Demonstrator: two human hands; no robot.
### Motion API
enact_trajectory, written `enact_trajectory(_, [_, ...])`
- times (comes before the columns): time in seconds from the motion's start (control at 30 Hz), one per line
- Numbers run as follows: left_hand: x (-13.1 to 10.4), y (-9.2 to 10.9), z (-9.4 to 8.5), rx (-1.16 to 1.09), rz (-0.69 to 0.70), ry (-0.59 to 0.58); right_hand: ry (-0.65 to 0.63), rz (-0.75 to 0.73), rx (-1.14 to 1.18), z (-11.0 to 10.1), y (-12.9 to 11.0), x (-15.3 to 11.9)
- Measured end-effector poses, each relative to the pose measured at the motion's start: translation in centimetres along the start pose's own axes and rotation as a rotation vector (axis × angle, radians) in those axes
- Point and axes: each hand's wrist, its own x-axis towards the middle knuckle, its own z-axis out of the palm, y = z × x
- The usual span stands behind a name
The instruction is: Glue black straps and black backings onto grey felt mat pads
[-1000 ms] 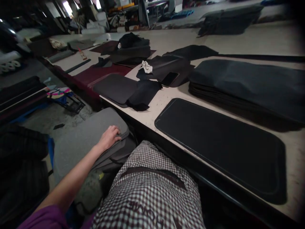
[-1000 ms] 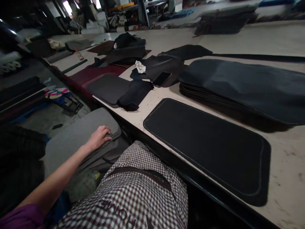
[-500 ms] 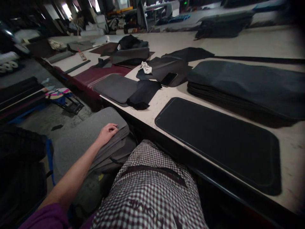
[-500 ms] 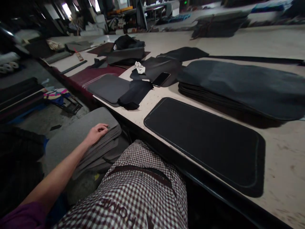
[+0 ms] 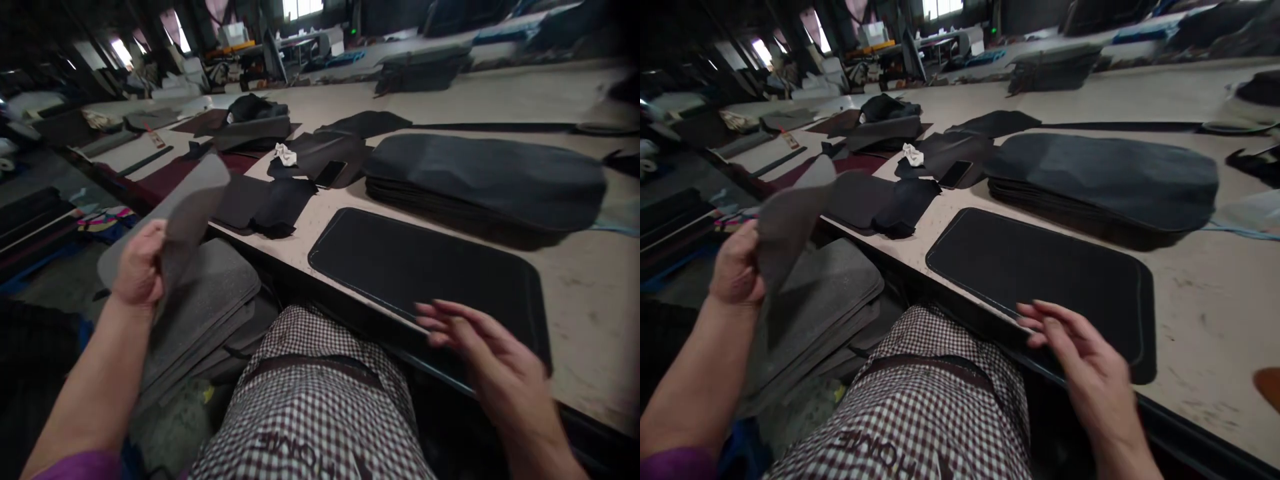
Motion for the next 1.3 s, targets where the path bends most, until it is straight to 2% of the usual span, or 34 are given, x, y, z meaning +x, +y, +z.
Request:
enact_trajectory(0.03, [-1.3, 0.5, 2.4, -0.043, -0.03, -0.119, -0.075, 0.031, 0.085, 1.2, -0.3, 0.8])
enact_trajectory(0.1, [-4.1, 0.8, 7.3, -0.057, -0.085, -0.443, -0.263, 0.078, 0.237, 3.5, -1.0, 2.4])
enact_trajectory(0.17, [-6.8, 0.3, 11.7, -0.06, -0.066, -0.787, -0.363, 0.119, 0.314, 4.8, -1.5, 3.7])
enact_trajectory(0.23, [-8.9, -0.8, 15.2, -0.087, 0.007, -1.054, -0.342, 0.18, 0.296, 5.1, -1.6, 4.4])
enact_trajectory(0.3, [-10.5, -2.0, 17.5, -0.125, 0.081, -1.196, -0.268, 0.236, 0.201, 4.6, -1.2, 4.4])
enact_trajectory(0.33, [-11.0, -2.6, 18.2, -0.142, 0.099, -1.227, -0.226, 0.248, 0.141, 4.3, -0.9, 4.2])
enact_trajectory(0.4, [-11.5, -4.1, 18.7, -0.165, 0.069, -1.208, -0.146, 0.234, 0.042, 3.3, -0.3, 3.6])
enact_trajectory(0.43, [-11.6, -4.9, 18.4, -0.165, 0.02, -1.144, -0.115, 0.216, 0.015, 2.9, -0.1, 3.2])
enact_trajectory(0.5, [-11.7, -7.2, 17.0, -0.113, -0.101, -0.89, -0.084, 0.19, -0.011, 1.9, 0.3, 2.4])
enact_trajectory(0.6, [-11.9, -11.8, 13.3, 0.092, -0.21, -0.396, -0.075, 0.19, -0.027, 0.7, 0.5, 1.6])
enact_trajectory(0.67, [-12.5, -15.2, 10.5, 0.243, -0.215, -0.185, -0.077, 0.193, -0.038, 0.2, 0.7, 1.3])
enact_trajectory(0.73, [-13.3, -18.2, 8.3, 0.338, -0.285, -0.067, -0.075, 0.182, -0.043, 0.0, 0.8, 1.1])
enact_trajectory(0.8, [-14.2, -20.3, 7.1, 0.278, -0.508, -0.008, -0.066, 0.177, -0.043, -0.2, 1.0, 1.0])
enact_trajectory(0.87, [-14.9, -21.5, 6.8, 0.142, -0.729, -0.027, -0.064, 0.187, -0.038, -0.2, 1.1, 1.0])
enact_trajectory(0.93, [-14.9, -21.6, 7.1, 0.016, -0.838, -0.114, -0.077, 0.203, -0.032, -0.4, 1.1, 1.0])
enact_trajectory(1.03, [-14.0, -20.3, 7.5, -0.107, -0.863, -0.223, -0.108, 0.208, -0.03, -1.0, 0.8, 0.7])
enact_trajectory(1.2, [-10.9, -14.8, 6.5, -0.163, -0.724, -0.235, -0.175, 0.209, -0.027, -2.8, 0.1, -0.3])
enact_trajectory(1.3, [-8.3, -11.4, 6.3, -0.109, -0.633, -0.216, -0.145, 0.18, -0.027, -4.1, -0.3, -0.8])
